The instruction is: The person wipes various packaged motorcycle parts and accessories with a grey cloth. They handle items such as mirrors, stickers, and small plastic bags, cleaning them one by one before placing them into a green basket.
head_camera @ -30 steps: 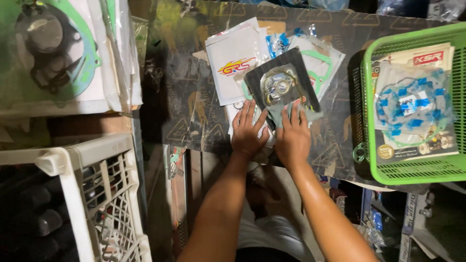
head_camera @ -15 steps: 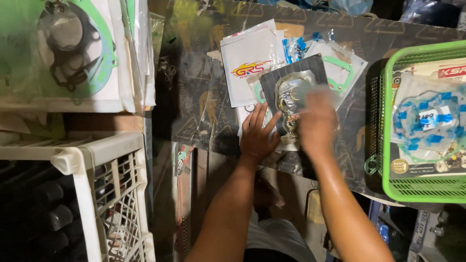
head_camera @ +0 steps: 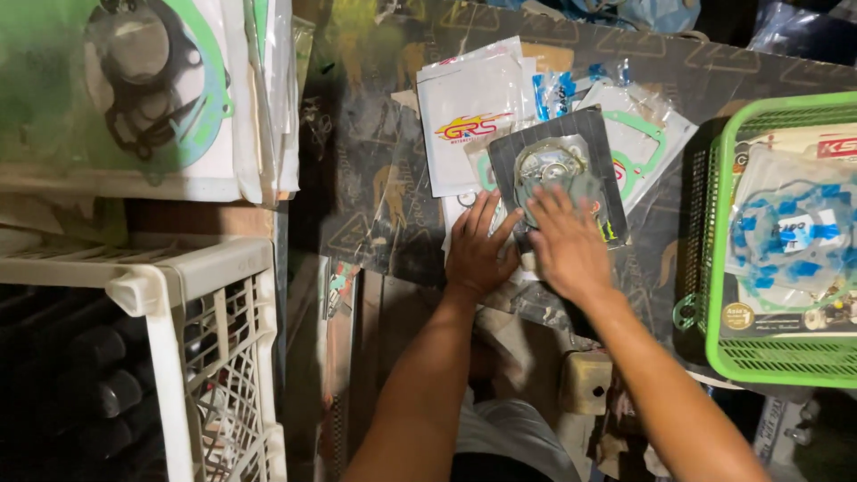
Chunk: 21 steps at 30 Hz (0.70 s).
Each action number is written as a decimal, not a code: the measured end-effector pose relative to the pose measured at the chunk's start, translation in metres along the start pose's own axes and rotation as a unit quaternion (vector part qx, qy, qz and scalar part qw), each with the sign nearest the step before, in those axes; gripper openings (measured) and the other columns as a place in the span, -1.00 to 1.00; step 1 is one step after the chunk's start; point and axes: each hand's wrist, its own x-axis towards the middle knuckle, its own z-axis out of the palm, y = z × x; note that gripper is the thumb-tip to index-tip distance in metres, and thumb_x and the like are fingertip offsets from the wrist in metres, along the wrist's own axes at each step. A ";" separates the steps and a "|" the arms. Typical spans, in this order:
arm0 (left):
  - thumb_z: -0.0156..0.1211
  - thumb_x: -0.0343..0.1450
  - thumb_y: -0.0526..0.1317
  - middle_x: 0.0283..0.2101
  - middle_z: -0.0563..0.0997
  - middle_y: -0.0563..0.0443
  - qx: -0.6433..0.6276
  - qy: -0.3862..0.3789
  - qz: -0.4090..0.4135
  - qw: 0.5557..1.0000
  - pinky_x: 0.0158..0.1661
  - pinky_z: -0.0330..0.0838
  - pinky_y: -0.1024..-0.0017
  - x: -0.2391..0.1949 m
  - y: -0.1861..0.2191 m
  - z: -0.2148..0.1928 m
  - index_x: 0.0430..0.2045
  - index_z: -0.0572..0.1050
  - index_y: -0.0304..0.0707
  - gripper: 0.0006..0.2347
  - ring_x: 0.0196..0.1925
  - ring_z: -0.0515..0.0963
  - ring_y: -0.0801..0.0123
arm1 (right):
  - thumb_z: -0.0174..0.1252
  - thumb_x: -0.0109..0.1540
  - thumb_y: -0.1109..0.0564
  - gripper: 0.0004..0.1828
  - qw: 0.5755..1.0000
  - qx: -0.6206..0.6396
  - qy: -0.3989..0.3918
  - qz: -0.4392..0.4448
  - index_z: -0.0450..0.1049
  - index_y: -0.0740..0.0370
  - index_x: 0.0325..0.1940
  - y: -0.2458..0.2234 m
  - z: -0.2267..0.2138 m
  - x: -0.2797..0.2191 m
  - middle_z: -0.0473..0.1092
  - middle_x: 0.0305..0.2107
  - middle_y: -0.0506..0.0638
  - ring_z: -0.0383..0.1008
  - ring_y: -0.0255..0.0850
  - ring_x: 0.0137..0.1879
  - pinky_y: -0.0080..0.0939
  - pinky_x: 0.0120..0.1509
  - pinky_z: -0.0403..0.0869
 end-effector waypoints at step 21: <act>0.00 0.23 0.01 0.42 0.35 -0.03 -0.003 0.015 -0.002 1.000 0.33 0.15 0.18 -0.001 -0.003 0.005 0.25 0.36 0.37 -0.42 0.46 0.34 0.14 | 0.09 0.40 0.25 -0.49 0.933 0.190 0.281 0.116 0.28 0.46 0.43 0.014 -0.015 -0.001 0.25 0.30 0.48 0.17 0.37 0.43 0.27 0.50 0.14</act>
